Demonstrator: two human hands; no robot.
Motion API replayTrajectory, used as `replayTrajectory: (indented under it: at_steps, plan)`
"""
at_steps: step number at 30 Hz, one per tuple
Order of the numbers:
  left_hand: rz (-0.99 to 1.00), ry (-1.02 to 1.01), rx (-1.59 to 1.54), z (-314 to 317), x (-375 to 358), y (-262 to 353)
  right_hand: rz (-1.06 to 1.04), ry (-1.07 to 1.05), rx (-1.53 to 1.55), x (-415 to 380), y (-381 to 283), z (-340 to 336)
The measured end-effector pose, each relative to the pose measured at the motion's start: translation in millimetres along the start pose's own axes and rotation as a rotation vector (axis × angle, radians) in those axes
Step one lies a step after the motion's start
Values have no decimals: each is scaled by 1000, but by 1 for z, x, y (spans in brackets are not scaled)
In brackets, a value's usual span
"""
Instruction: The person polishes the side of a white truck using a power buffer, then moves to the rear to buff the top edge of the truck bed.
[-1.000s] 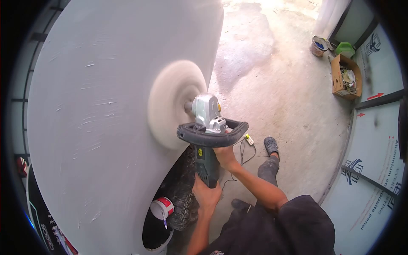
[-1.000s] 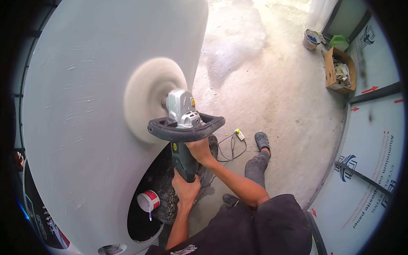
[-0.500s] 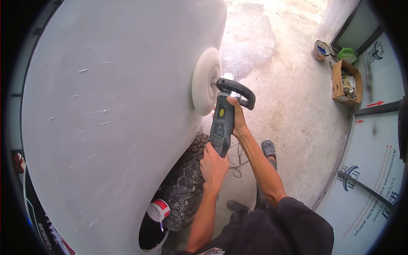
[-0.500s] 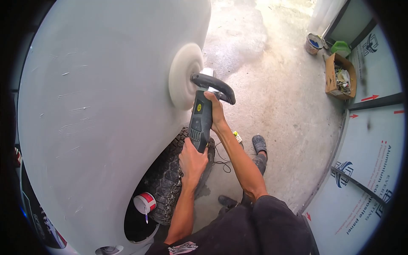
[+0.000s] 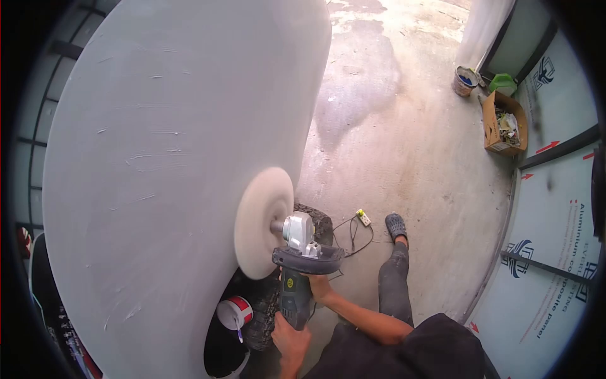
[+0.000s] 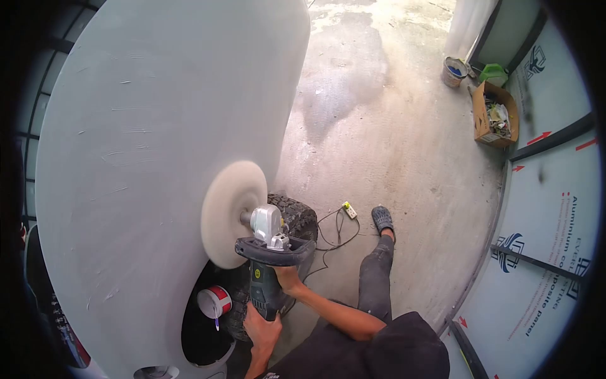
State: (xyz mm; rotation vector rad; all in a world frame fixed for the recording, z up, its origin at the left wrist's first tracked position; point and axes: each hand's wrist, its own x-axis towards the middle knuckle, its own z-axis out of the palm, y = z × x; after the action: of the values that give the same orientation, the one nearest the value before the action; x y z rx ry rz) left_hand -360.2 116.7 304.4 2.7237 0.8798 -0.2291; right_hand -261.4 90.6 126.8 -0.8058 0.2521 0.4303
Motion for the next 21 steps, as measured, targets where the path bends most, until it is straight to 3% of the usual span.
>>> replayTrajectory:
  at_steps: [3, 6, 10, 12, 17, 21]
  plan:
    - [62, 45, -107, 10, 38, 27, -222, 26, -249, 38, -88, 15]
    - [132, 74, -193, 6, 88, 91, -47, 38, 84, 93, -183, 30]
    - [187, 54, -285, -3, 149, 172, -248, -52, 85, 161, -288, 43]
    - [198, 46, -308, -11, 168, 201, -210, -40, 52, 183, -318, 44]
    - [197, -2, -301, -20, 169, 209, -186, -56, -20, 196, -319, 35]
    - [90, -57, -228, -7, 125, 152, -132, -58, 4, 146, -248, 27]
